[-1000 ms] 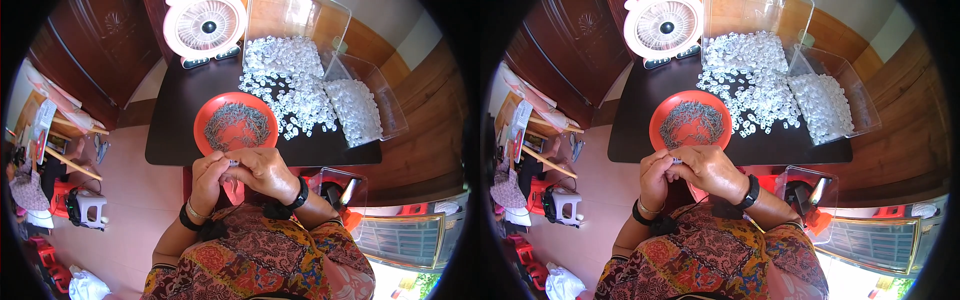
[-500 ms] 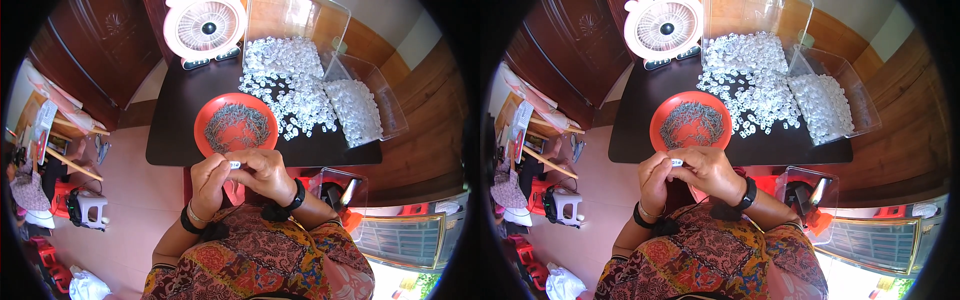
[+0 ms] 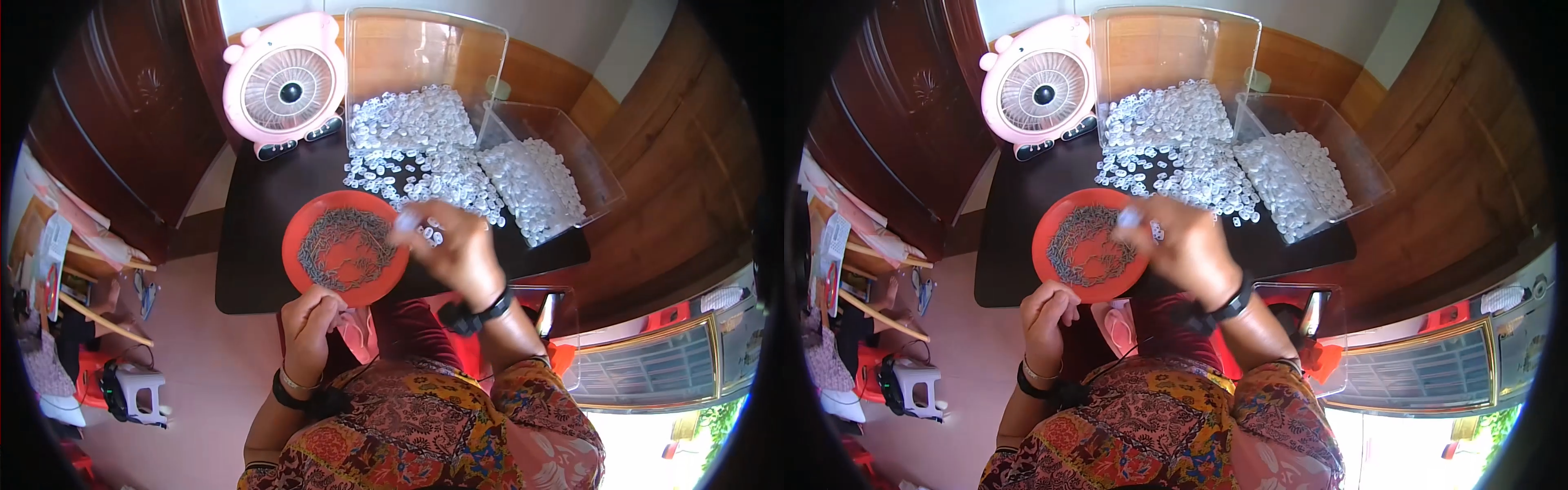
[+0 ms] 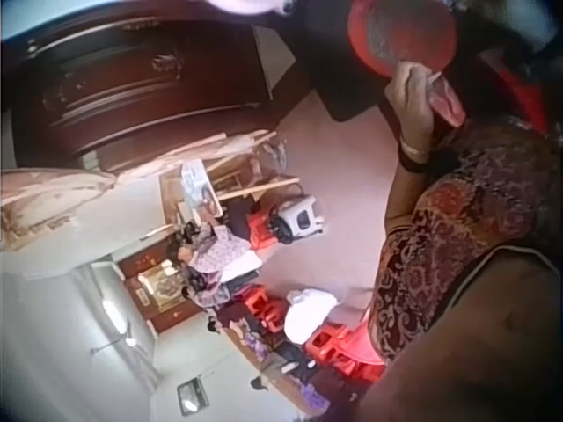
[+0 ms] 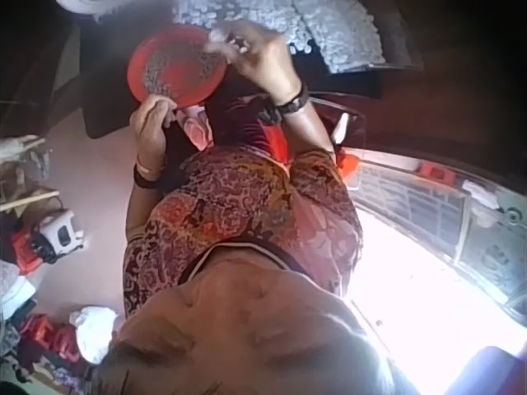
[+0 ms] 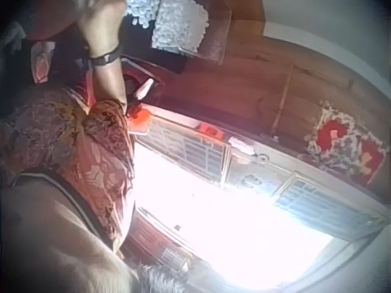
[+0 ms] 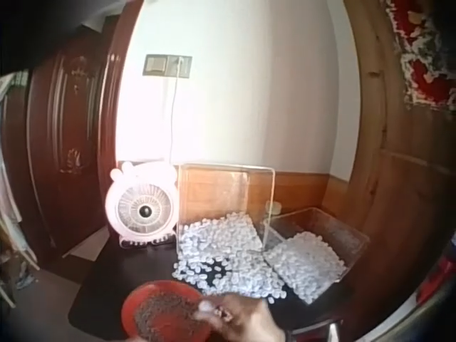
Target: Manually assembling small white plastic parts with metal rings.
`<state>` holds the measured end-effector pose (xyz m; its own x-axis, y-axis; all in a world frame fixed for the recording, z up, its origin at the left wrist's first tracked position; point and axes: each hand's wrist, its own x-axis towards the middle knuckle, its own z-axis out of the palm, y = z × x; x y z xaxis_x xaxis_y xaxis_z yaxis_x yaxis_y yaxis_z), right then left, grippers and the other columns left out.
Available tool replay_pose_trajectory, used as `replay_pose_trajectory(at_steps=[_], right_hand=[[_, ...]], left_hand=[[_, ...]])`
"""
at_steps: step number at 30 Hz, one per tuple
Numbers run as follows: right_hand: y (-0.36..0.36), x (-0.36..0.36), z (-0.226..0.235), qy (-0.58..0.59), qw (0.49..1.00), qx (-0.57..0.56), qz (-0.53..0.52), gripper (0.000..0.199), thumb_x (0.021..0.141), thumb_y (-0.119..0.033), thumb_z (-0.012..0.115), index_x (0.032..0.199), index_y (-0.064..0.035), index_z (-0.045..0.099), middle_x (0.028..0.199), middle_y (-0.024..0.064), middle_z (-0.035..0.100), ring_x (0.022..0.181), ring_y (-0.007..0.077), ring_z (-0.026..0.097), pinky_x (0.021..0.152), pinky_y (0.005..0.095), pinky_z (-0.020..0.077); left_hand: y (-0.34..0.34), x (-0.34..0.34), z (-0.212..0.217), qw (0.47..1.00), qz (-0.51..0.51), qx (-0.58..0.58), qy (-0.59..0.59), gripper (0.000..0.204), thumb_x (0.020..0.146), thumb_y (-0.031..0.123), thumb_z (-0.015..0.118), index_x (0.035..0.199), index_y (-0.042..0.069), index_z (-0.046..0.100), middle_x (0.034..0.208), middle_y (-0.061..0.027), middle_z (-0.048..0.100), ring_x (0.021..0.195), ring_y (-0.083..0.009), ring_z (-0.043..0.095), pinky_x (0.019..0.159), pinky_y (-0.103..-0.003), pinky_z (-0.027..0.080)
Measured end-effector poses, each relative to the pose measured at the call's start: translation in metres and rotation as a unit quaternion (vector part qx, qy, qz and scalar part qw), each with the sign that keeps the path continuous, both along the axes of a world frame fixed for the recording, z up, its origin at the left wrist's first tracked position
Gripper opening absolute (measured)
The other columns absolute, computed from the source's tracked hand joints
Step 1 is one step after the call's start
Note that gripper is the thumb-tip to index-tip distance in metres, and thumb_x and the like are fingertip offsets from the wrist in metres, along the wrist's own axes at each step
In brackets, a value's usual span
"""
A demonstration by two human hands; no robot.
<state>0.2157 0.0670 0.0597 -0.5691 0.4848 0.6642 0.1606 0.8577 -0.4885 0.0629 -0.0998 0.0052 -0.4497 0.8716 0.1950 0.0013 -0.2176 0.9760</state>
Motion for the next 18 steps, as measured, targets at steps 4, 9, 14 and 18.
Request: replay_pose_trajectory(at_steps=[4,9,14,18], right_hand=[[0.09,0.045,0.048,0.052,0.927,0.195,-0.316,0.028,0.076,-0.014,0.074,0.1,-0.0029,0.065,0.091,0.0137,0.067,0.079,0.0301,0.065,0.069,0.0367,0.0521],[0.132,0.065,0.032,0.014,0.915,0.211,-0.343,0.032,0.077,-0.016,0.071,0.105,-0.0013,0.065,0.104,0.0154,0.065,0.098,0.0327,0.06,0.087,0.0402,0.0465],[0.104,0.032,-0.041,-0.143,0.984,-0.044,-0.096,0.016,0.081,-0.017,0.069,0.093,-0.0063,0.07,0.089,0.0113,0.068,0.082,0.0257,0.065,0.07,0.0341,0.0503],[0.097,0.007,-0.068,-0.259,0.963,-0.008,-0.075,0.016,0.078,-0.024,0.066,0.084,-0.0097,0.07,0.082,0.0086,0.066,0.08,0.0288,0.063,0.072,0.0372,0.0501]], left_hand=[[-0.003,-0.003,-0.001,1.0,-0.027,-0.002,0.002,0.022,0.089,0.012,0.048,0.077,-0.003,0.058,0.061,-0.0025,0.05,0.055,-0.0085,0.043,0.054,-0.024,0.036],[0.0,-0.004,-0.007,1.0,-0.024,0.004,-0.016,0.022,0.091,0.01,0.048,0.077,-0.002,0.059,0.062,-0.0002,0.054,0.057,-0.0047,0.045,0.051,-0.021,0.033],[0.001,-0.006,-0.008,0.999,-0.036,-0.001,-0.009,0.022,0.091,0.01,0.049,0.077,-0.002,0.059,0.061,0.0004,0.053,0.056,-0.0045,0.044,0.051,-0.022,0.033],[0.0,-0.008,-0.008,0.999,-0.043,-0.011,0.002,0.022,0.091,0.011,0.049,0.077,-0.002,0.059,0.061,0.0002,0.052,0.056,-0.0046,0.044,0.05,-0.022,0.032]])
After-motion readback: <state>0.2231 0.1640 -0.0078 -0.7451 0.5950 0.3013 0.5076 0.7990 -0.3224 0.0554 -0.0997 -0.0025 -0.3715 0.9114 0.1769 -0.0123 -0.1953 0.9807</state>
